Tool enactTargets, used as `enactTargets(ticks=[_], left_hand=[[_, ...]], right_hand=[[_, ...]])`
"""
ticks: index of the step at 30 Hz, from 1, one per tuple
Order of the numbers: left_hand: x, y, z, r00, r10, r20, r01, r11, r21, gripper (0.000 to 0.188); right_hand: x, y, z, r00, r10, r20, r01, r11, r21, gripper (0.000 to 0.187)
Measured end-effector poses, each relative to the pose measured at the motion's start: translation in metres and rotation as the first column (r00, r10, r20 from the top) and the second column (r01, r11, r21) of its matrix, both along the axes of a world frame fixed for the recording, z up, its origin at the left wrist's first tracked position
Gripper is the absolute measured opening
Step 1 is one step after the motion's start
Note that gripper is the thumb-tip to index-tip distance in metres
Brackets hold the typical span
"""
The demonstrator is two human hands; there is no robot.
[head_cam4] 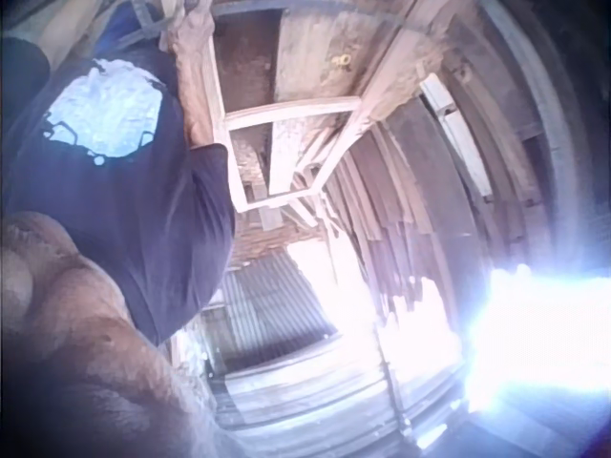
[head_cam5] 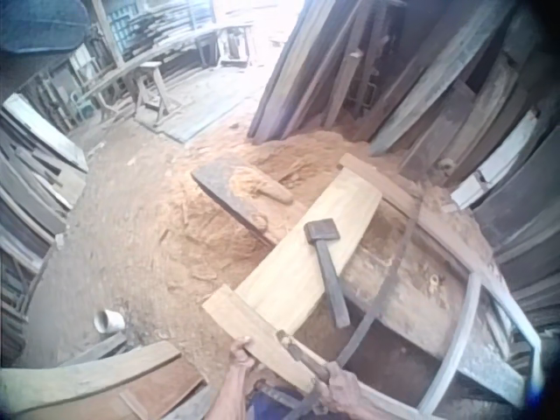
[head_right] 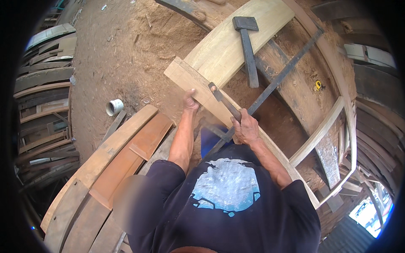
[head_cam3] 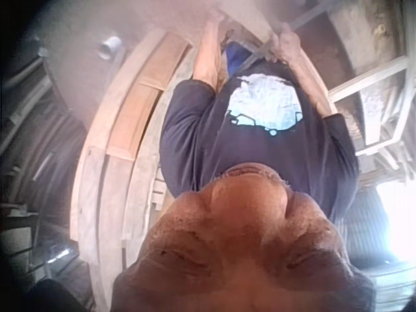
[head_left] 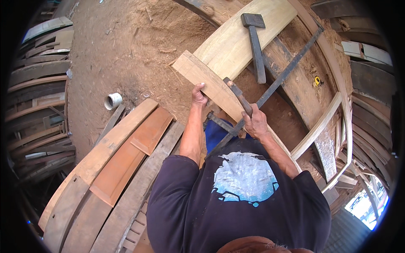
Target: The person assembles a wooden frame by positioning planks, measuring with a tape measure, and securing joints with a hammer. They repeatedly adjust the frame and strike nails to join the pieces.
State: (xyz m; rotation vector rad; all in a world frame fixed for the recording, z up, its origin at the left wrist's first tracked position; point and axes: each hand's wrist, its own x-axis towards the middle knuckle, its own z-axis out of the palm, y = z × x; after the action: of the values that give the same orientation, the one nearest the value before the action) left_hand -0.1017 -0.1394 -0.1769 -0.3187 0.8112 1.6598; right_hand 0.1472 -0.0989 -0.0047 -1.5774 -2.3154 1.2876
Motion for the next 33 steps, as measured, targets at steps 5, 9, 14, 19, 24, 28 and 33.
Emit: enactTargets(ticks=[5,9,14,19,24,28,33], left_hand=[[0.005,0.001,0.008,0.999,0.019,-0.038,-0.019,1.000,0.015,0.067],[0.000,-0.003,-0.010,0.999,-0.018,0.026,0.019,1.000,-0.015,0.066],[0.005,-0.008,-0.007,1.000,0.019,-0.002,-0.019,1.000,-0.007,0.065],[-0.003,-0.002,-0.012,1.000,-0.026,0.017,0.026,1.000,0.006,0.066],[0.000,-0.002,-0.001,0.999,-0.053,0.011,0.053,0.998,0.015,0.064],[-0.003,0.004,-0.008,0.992,-0.114,0.055,0.115,0.993,-0.010,0.062],[-0.004,-0.010,0.001,0.985,-0.156,-0.067,0.154,0.987,-0.036,0.064]], right_hand=[[0.001,0.014,-0.007,0.963,0.069,0.259,-0.044,0.994,-0.103,0.037],[0.004,0.008,-0.006,0.991,0.012,0.134,-0.010,1.000,-0.019,0.035],[-0.006,0.018,0.008,0.935,0.061,0.350,-0.010,0.989,-0.145,0.035],[-0.009,0.020,0.001,0.952,0.060,0.302,-0.034,0.995,-0.092,0.035],[-0.011,0.028,0.005,0.911,0.118,0.396,-0.069,0.988,-0.136,0.039],[0.002,0.019,0.001,0.968,0.039,0.249,-0.004,0.990,-0.139,0.043],[0.014,-0.014,-0.020,0.988,-0.151,0.034,0.154,0.976,-0.155,0.043]])
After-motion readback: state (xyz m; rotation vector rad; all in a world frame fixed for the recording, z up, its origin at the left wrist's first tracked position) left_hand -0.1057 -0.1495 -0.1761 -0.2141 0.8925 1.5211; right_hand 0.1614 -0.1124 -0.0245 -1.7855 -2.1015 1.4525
